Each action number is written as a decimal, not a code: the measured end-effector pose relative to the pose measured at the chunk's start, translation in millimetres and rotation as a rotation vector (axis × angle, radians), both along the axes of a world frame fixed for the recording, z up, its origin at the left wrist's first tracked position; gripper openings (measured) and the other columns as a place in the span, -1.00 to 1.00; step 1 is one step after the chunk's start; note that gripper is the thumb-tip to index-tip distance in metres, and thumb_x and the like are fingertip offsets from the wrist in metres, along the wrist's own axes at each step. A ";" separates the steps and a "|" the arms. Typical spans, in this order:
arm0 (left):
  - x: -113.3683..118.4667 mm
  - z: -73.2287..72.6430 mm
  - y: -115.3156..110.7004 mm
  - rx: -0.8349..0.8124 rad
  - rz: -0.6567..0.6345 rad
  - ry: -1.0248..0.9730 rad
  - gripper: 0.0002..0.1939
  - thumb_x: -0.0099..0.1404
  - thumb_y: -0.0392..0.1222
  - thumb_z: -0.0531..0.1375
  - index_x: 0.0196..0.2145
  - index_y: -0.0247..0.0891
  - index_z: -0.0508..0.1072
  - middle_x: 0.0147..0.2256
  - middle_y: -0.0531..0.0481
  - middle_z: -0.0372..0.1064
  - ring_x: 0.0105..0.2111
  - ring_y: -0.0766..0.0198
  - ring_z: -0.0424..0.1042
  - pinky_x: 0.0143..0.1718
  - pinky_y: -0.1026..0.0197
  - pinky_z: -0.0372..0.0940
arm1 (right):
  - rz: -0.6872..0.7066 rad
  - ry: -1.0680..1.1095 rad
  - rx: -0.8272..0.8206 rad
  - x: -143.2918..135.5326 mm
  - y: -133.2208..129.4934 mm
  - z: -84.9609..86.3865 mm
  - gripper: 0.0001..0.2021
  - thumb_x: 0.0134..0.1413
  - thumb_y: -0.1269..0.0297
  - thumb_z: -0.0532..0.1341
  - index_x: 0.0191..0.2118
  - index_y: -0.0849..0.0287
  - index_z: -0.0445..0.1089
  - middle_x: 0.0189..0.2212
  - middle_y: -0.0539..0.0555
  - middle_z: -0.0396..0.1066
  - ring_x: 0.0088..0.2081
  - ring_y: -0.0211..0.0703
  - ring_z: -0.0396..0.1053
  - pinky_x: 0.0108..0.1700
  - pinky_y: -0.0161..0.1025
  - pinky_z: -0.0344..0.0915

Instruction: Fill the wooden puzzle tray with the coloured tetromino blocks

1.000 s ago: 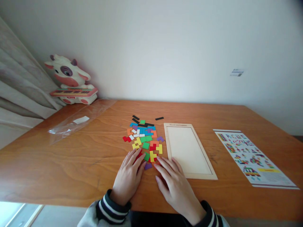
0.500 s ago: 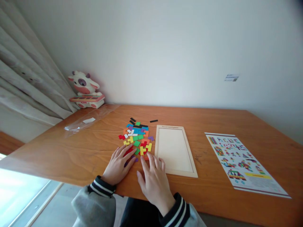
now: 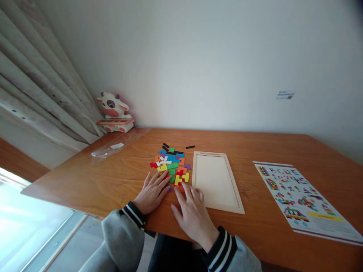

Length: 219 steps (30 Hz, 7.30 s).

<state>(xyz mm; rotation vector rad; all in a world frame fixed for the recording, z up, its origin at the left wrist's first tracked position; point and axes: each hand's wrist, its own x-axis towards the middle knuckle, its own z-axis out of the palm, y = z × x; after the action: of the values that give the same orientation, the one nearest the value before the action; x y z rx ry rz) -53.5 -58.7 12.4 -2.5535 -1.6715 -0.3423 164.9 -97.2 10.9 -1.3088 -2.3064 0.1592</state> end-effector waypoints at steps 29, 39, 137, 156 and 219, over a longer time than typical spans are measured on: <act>-0.7 17.1 110.7 0.125 -0.435 -0.253 -0.64 0.37 0.05 0.21 0.01 -0.18 0.51 -0.10 -0.12 0.54 -0.11 0.07 0.47 -0.01 -0.02 0.35 | 0.025 -0.022 -0.136 22.8 124.0 14.6 -0.59 0.20 0.09 0.27 0.09 0.19 0.45 0.05 0.22 0.40 0.08 0.09 0.32 0.14 0.07 0.25; 6.1 18.0 104.2 0.013 -0.511 -0.196 -0.69 0.35 -0.15 0.17 0.02 -0.22 0.50 -0.01 -0.13 0.51 -0.04 0.06 0.47 0.05 -0.03 0.34 | -0.066 0.149 -0.151 13.3 115.6 0.5 -0.61 0.03 0.29 0.31 0.02 0.21 0.41 0.05 0.24 0.37 0.09 0.13 0.28 0.13 0.12 0.18; 55.6 18.3 89.4 -0.063 -0.678 -0.249 -0.55 0.35 0.10 0.21 0.07 -0.20 0.46 0.03 -0.15 0.47 0.04 0.05 0.41 0.10 -0.01 0.31 | 0.155 0.362 -0.861 109.9 118.9 26.4 -0.68 -0.03 0.05 0.38 -0.29 0.24 0.56 -0.39 0.10 0.56 -0.36 -0.19 0.41 -0.30 -0.26 0.30; 55.0 12.4 91.5 -0.008 -0.603 -0.237 -0.68 0.42 -0.01 0.16 -0.02 -0.23 0.52 -0.01 -0.13 0.50 0.00 0.09 0.44 0.07 0.03 0.33 | 0.241 0.164 -0.921 99.5 103.5 52.6 -0.74 -0.03 0.05 0.40 -0.38 0.17 0.61 -0.49 0.02 0.53 -0.45 -0.25 0.34 -0.38 -0.30 0.21; 42.7 16.1 92.0 0.085 -0.620 -0.294 -0.74 0.40 -0.15 0.18 0.01 -0.19 0.50 -0.11 -0.09 0.53 -0.11 0.20 0.53 -0.05 0.19 0.45 | 0.015 -0.035 -0.222 106.5 119.9 4.6 -0.52 0.28 0.02 0.15 0.23 0.11 0.35 0.33 0.25 0.19 0.38 0.11 0.08 0.37 0.27 -0.03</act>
<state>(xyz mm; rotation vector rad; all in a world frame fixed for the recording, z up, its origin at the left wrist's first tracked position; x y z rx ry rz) -10.8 33.3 28.5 -3.0060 -0.8405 -0.8331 271.4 22.7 15.5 -1.4111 -2.3825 0.4112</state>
